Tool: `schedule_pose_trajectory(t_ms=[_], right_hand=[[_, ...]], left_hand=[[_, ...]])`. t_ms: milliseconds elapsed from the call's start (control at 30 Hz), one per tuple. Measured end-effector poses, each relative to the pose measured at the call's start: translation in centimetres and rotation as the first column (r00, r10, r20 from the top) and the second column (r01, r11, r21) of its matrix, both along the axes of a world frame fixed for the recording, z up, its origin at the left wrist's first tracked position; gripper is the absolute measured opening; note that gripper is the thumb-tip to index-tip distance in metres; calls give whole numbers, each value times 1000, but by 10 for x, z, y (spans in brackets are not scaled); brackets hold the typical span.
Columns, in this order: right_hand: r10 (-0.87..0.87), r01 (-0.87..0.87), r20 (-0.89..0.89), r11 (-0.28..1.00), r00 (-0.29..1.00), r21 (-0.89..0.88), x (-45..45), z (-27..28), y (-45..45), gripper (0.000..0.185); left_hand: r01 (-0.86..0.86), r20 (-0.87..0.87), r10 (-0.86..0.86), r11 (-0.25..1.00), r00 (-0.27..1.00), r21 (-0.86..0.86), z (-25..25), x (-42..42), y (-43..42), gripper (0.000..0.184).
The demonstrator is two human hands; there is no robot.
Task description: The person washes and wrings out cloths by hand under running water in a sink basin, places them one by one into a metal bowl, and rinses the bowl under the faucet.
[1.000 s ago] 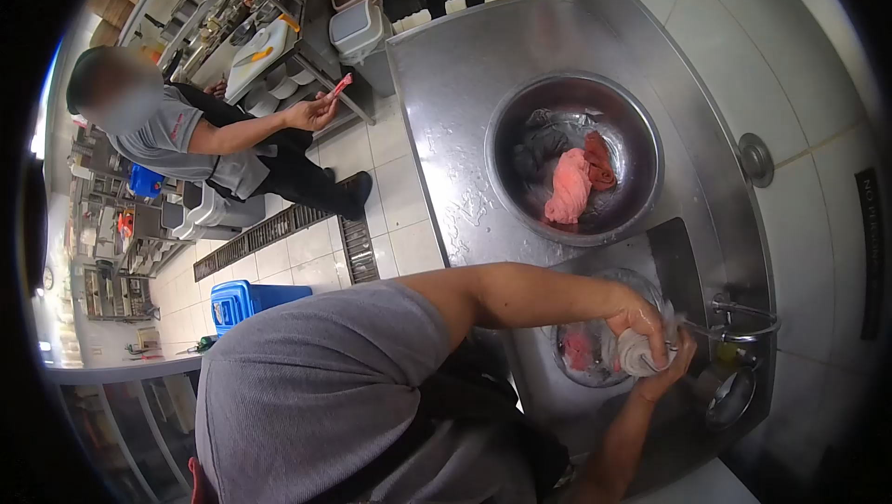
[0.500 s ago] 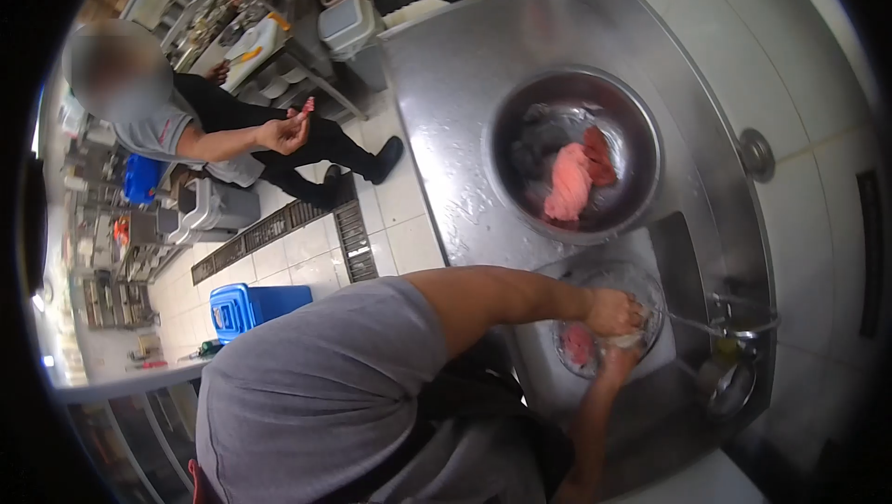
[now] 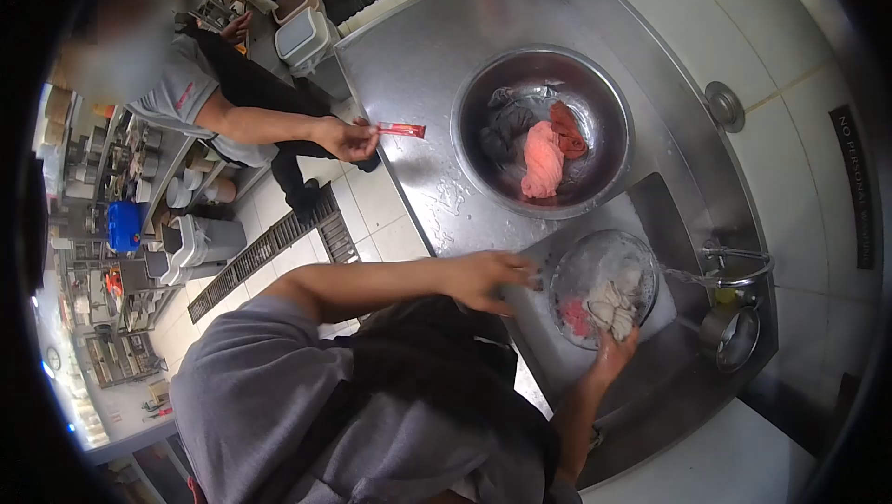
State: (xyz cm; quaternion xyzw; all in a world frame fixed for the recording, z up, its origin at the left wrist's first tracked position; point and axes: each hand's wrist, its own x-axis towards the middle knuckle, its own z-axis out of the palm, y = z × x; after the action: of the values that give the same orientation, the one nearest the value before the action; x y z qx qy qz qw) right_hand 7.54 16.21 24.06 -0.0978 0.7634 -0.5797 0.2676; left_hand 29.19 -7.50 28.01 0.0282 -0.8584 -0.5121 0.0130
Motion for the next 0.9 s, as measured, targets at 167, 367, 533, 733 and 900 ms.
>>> schedule_pose_trajectory(t_ms=[167,367,533,733,900], right_hand=[[-105,99,-32,982,994,-160,-1,2,22,41],[-157,153,-56,986,986,-59,10,17,3,44],[-208,183,-138,968,968,-169,8,-6,-2,47],[-223,195,-210,970,952,-147,14,-16,4,48],[-193,174,-180,978,965,-114,43,25,-5,49]], left_hand=[[-282,421,514,820,747,-498,23,153,-60,25],[-517,-55,691,484,721,-706,110,116,-114,60],[-62,297,588,513,752,-856,23,100,-197,24],[-269,50,598,431,800,-861,25,99,-228,23],[-594,-172,594,647,786,-479,46,125,-220,19]])
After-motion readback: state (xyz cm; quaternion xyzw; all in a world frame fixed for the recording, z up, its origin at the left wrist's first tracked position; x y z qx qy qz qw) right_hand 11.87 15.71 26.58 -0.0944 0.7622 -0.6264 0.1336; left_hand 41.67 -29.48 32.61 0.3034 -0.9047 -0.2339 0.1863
